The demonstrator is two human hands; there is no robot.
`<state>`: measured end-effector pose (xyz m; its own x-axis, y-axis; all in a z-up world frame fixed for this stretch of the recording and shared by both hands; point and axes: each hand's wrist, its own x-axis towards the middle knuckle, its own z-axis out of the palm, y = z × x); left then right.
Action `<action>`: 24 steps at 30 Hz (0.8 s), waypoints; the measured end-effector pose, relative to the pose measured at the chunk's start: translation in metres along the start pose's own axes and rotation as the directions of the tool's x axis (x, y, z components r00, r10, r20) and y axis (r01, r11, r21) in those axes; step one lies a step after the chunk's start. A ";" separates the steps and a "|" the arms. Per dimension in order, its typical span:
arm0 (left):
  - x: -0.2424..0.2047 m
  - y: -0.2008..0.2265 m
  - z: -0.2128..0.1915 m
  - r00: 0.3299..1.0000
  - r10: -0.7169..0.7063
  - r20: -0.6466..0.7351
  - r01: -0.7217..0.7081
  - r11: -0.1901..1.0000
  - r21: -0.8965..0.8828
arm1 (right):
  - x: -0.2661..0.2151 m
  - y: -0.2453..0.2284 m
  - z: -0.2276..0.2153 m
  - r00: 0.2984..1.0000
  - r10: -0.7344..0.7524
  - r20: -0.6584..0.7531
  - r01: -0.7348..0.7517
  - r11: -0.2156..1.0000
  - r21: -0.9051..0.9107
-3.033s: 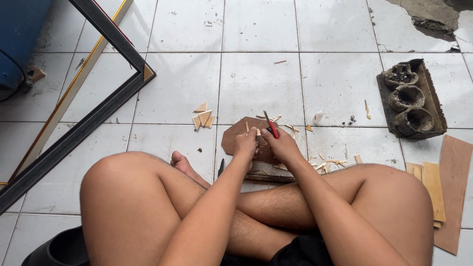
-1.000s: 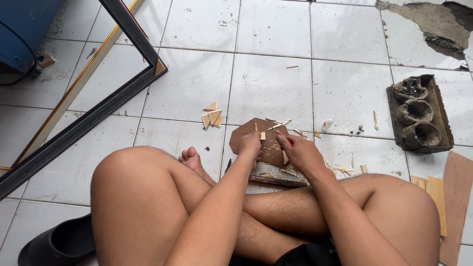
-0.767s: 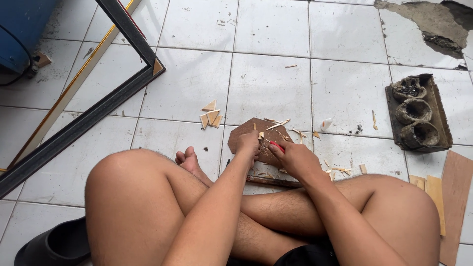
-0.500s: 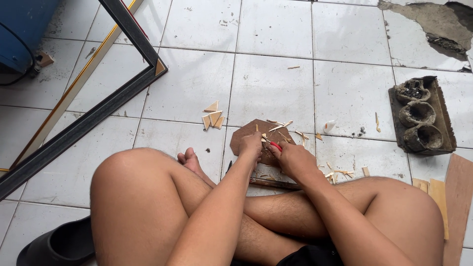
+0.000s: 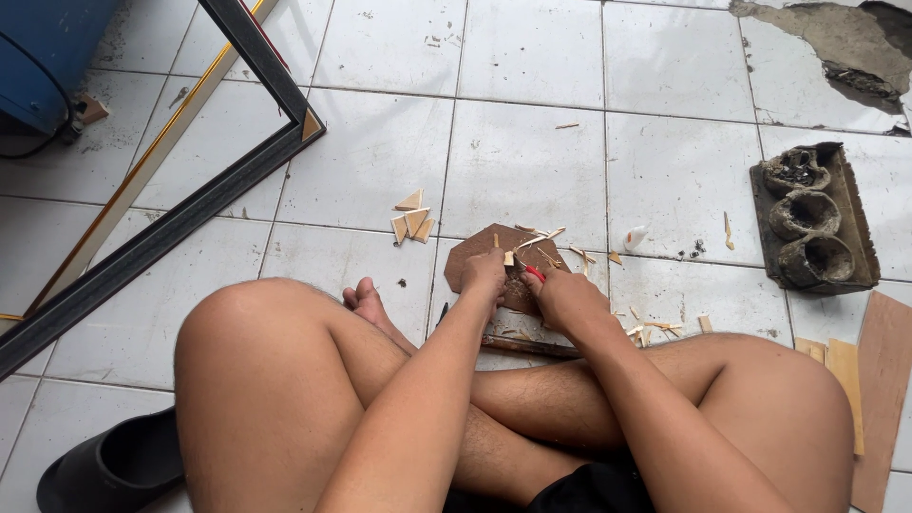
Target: A person sitting on the floor uses a utility knife to shave and cut small pieces of wood on a wooden block.
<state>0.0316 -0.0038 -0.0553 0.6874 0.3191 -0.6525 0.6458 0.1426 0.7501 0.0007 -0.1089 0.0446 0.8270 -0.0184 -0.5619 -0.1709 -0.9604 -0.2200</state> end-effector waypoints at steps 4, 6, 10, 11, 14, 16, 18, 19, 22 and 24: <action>-0.002 -0.002 -0.004 1.000 0.014 0.016 -0.013 1.000 -0.026 | -0.020 0.008 -0.007 0.997 0.065 0.040 -0.068 0.996 0.056; -0.010 0.004 -0.004 0.999 -0.004 0.041 0.007 0.998 -0.070 | -0.015 0.019 -0.002 0.998 0.061 0.029 -0.065 0.987 0.148; -0.049 0.028 -0.017 0.999 0.037 0.018 -0.034 0.990 -0.135 | -0.012 0.024 -0.004 0.991 0.107 -0.080 -0.068 0.919 0.389; -0.053 0.037 -0.022 0.999 0.043 0.016 -0.040 0.990 -0.136 | -0.017 0.021 -0.011 0.991 0.104 -0.084 -0.063 0.918 0.391; -0.056 0.055 -0.037 0.989 0.084 -0.122 -0.114 0.959 -0.259 | -0.026 0.016 -0.019 0.977 0.100 -0.189 -0.036 0.948 0.315; -0.043 0.055 -0.047 0.982 0.014 -0.189 -0.077 0.940 -0.333 | -0.019 0.020 -0.010 0.973 0.039 -0.226 -0.005 0.989 0.150; -0.050 0.060 -0.056 0.984 -0.001 -0.180 -0.068 0.926 -0.371 | -0.020 0.017 -0.007 0.977 0.021 -0.212 0.004 0.993 0.119; -0.054 0.062 -0.060 0.986 -0.017 -0.168 -0.053 0.911 -0.408 | -0.020 0.017 -0.006 0.980 0.008 -0.197 0.009 0.996 0.088; -0.051 0.058 -0.060 0.978 -0.038 -0.207 -0.069 0.871 -0.486 | -0.016 0.019 0.000 0.984 0.016 -0.179 0.003 0.994 0.105; -0.045 0.058 -0.062 0.970 -0.061 -0.237 -0.066 0.866 -0.496 | -0.012 0.020 0.003 0.984 0.016 -0.177 0.016 0.984 0.176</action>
<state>0.0177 0.0485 0.0246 0.5482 0.5227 -0.6529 0.3488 0.5667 0.7465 -0.0145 -0.1272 0.0446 0.9060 -0.0827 -0.4151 -0.2494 -0.8966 -0.3660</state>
